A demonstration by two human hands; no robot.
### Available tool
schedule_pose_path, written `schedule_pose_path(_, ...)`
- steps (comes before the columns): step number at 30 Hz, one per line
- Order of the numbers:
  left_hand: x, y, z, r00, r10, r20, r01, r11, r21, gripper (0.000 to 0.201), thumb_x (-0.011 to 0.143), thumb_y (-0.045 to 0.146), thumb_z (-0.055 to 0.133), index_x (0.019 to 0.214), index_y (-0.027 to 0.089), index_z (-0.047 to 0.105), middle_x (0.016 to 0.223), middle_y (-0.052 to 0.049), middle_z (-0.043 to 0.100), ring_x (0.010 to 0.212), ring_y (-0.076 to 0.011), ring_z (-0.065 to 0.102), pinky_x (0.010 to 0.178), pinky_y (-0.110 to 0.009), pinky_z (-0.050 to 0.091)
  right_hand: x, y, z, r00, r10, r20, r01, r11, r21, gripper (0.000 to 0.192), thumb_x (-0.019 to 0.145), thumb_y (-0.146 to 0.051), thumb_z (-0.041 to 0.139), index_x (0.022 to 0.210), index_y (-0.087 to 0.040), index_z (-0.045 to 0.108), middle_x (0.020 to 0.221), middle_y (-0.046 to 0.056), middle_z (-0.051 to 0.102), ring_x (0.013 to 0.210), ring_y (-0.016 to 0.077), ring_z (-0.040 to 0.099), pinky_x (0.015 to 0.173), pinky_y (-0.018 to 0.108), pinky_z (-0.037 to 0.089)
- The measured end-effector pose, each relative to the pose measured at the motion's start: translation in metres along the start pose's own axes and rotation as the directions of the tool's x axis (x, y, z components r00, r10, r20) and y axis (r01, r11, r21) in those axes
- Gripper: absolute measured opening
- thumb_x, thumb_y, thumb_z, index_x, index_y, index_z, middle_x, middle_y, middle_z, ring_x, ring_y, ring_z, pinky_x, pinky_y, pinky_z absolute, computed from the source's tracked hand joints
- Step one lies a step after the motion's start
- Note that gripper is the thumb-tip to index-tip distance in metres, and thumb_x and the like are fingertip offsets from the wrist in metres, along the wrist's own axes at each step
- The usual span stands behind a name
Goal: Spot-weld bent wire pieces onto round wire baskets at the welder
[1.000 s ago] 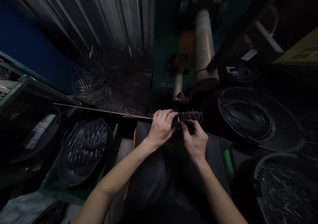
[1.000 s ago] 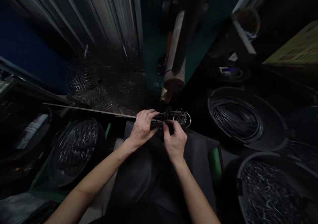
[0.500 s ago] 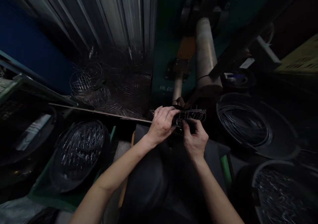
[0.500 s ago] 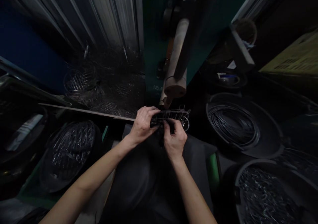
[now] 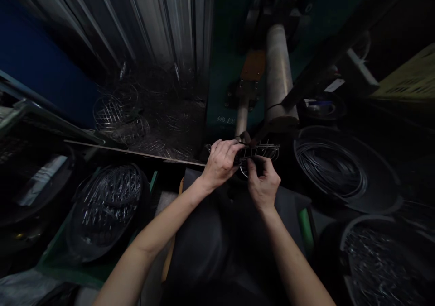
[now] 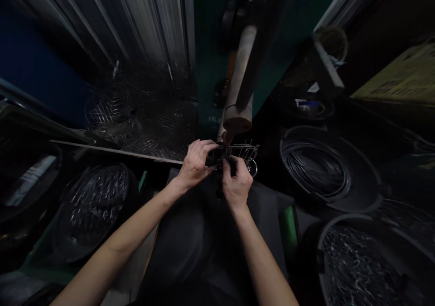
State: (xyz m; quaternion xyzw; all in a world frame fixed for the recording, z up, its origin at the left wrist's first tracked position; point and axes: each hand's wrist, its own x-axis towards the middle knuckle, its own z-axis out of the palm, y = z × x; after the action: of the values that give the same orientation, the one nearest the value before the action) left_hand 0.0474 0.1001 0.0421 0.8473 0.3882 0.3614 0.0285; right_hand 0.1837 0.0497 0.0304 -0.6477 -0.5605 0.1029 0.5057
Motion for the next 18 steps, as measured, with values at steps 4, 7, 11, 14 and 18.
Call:
schedule_pose_path(4,-0.002,-0.005,0.004,0.997,0.051,-0.051,-0.051,0.999,0.002,0.045,0.076,0.016,0.063,0.117,0.016,0.045,0.114,-0.01,0.061,0.108,-0.0222,0.057,0.102,-0.042,0.039,0.0,0.0,0.004,1.0,-0.018,0.011,0.018,0.999,-0.027,0.024,0.089,-0.039,0.05,0.095,-0.018,0.059,0.086,0.005,0.067,0.075,0.0155,0.062,0.072,0.028,0.049)
schedule_pose_path(7,-0.003,-0.011,0.01,0.993,0.074,-0.088,-0.076,0.997,-0.021,0.046,0.075,0.015,0.065,0.115,0.018,0.042,0.116,-0.009,0.06,0.11,-0.0206,0.056,0.103,-0.042,0.038,0.001,-0.004,0.007,0.999,-0.021,0.027,0.021,1.0,-0.022,0.025,0.09,-0.039,0.047,0.094,-0.018,0.059,0.087,0.005,0.067,0.077,0.0156,0.062,0.073,0.029,0.049)
schedule_pose_path(11,-0.004,-0.015,0.015,0.995,0.064,-0.075,-0.068,0.996,-0.064,0.042,0.076,0.018,0.064,0.109,0.022,0.04,0.122,-0.009,0.057,0.114,-0.021,0.054,0.1,-0.045,0.039,-0.01,-0.007,-0.03,0.999,0.036,0.007,-0.035,0.999,-0.032,0.03,0.086,-0.042,0.052,0.103,-0.019,0.06,0.098,0.007,0.067,0.087,0.0176,0.063,0.08,0.033,0.049)
schedule_pose_path(14,-0.011,-0.009,0.007,0.995,0.021,-0.097,-0.032,0.993,-0.111,0.043,0.074,0.018,0.064,0.108,0.022,0.039,0.12,-0.009,0.057,0.112,-0.0204,0.055,0.094,-0.041,0.042,-0.038,0.017,-0.107,0.978,0.156,-0.138,-0.182,0.962,-0.203,0.041,0.08,-0.048,0.056,0.109,-0.02,0.061,0.104,0.009,0.066,0.094,0.0223,0.062,0.086,0.04,0.048)
schedule_pose_path(18,-0.027,0.018,-0.011,0.999,-0.036,0.003,0.036,0.982,-0.184,0.047,0.073,0.019,0.065,0.113,0.021,0.04,0.119,-0.009,0.058,0.108,-0.0199,0.056,0.09,-0.037,0.043,-0.086,0.096,-0.228,0.828,0.449,-0.336,-0.559,0.614,-0.557,0.03,0.07,-0.061,0.048,0.065,-0.033,0.056,0.067,0.012,0.061,0.069,0.0293,0.062,0.066,0.046,0.045)
